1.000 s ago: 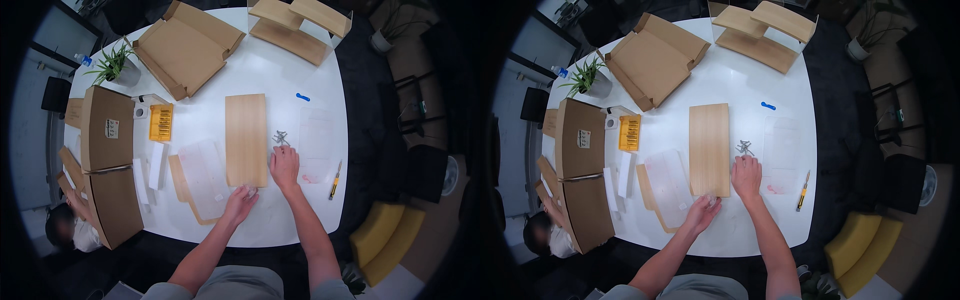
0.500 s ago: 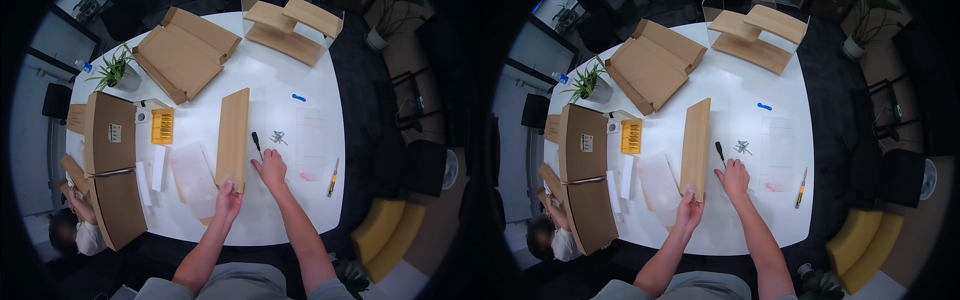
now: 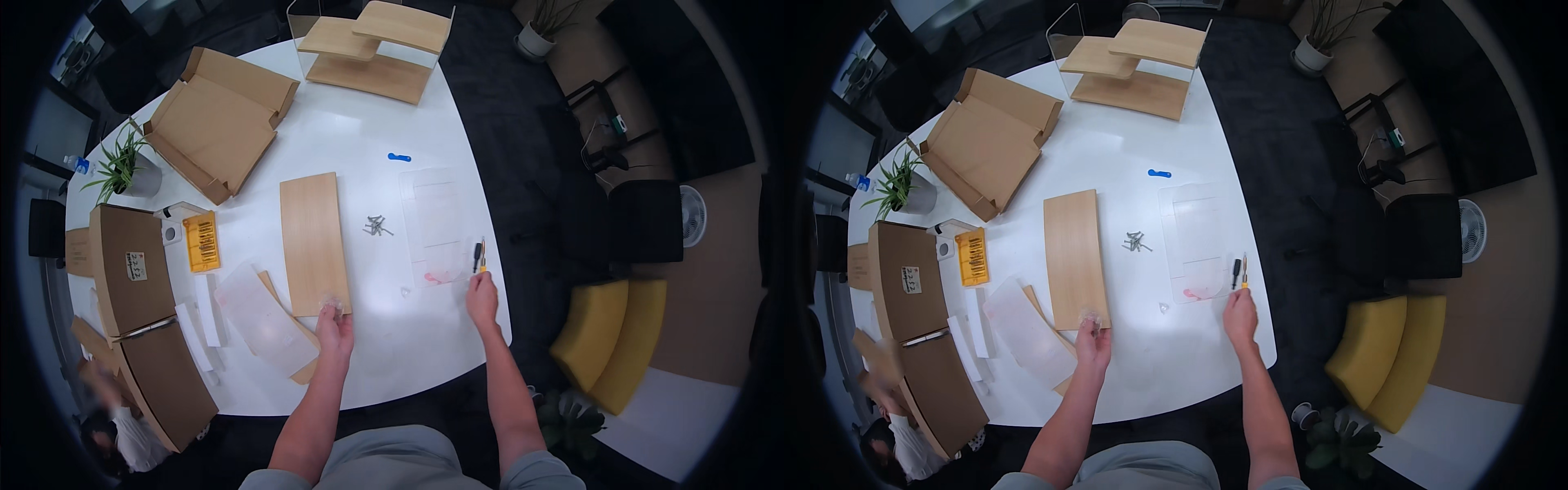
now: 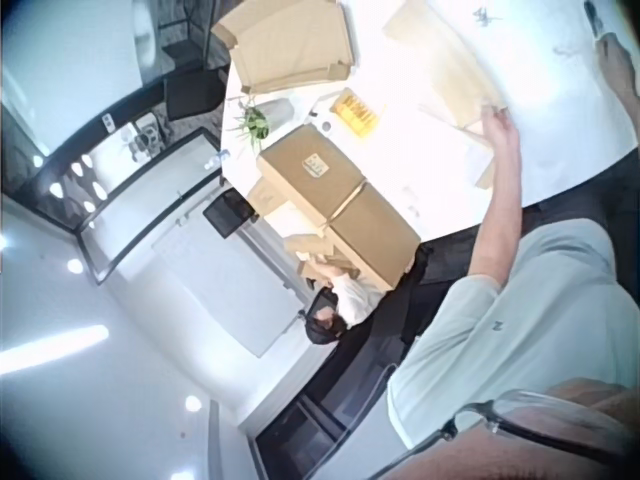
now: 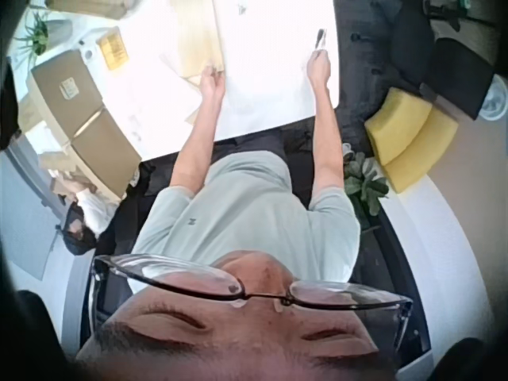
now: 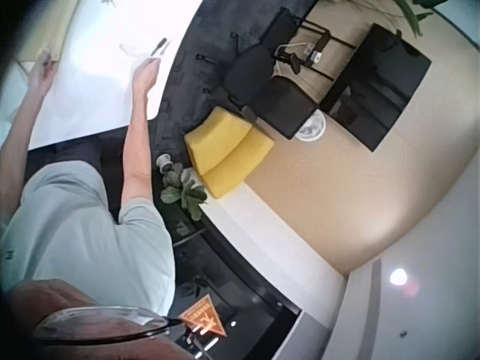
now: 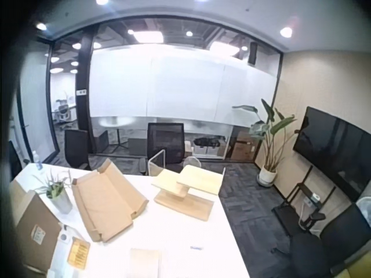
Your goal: The person unpacks flat-pack furniture components from cardboard boxes on a white table. They remove protective plastic film from wooden panels and clear acrylic sheets, then use a screwdriver to attach hardware to the wooden pieces. A second person assists by unpacking and organizing parts in the background.
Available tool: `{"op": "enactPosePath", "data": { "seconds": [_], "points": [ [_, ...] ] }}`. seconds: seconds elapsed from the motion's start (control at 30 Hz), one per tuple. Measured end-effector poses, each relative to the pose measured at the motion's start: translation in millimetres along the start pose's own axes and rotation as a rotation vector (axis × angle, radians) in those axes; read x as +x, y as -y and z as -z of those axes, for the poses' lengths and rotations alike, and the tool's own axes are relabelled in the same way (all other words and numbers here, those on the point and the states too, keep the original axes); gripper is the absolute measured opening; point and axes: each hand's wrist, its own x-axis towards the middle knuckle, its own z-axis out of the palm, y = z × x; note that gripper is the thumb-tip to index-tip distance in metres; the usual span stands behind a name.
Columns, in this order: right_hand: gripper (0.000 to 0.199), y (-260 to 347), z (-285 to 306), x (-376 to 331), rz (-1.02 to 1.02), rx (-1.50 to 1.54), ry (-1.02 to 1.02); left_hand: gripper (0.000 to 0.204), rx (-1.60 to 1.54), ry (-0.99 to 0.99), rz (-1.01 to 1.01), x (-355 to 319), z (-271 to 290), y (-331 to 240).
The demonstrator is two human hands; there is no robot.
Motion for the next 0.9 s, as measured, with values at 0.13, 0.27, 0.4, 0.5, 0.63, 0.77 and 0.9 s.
{"op": "enactPosePath", "data": {
  "seconds": [0.13,0.27,0.4,0.5,0.63,0.77,0.9],
  "points": [
    [0.021,-2,34,35,0.028,-0.143,-0.033,0.016,0.321,-0.028,-0.006,6,12,-4],
    [0.020,93,11,56,0.306,-0.080,0.126,0.015,0.588,-0.100,0.036,-21,-2,-21],
    [0.025,217,-43,19,0.566,-0.024,0.348,0.015,0.586,-0.138,-0.042,-44,-9,-66],
    [0.025,286,-86,-47,0.763,0.079,0.542,0.015,0.306,0.090,-0.164,-46,-17,-134],
    [0.025,342,-147,-144,0.855,0.105,0.814,0.017,0.265,0.184,-0.337,-39,-1,-234],
    [0.026,396,-190,-209,0.810,0.084,0.813,0.016,0.528,0.119,-0.374,-10,27,-309],
    [0.026,463,-243,-227,0.581,0.037,0.678,0.014,0.708,-0.095,-0.509,3,53,-372]
  ]
}}
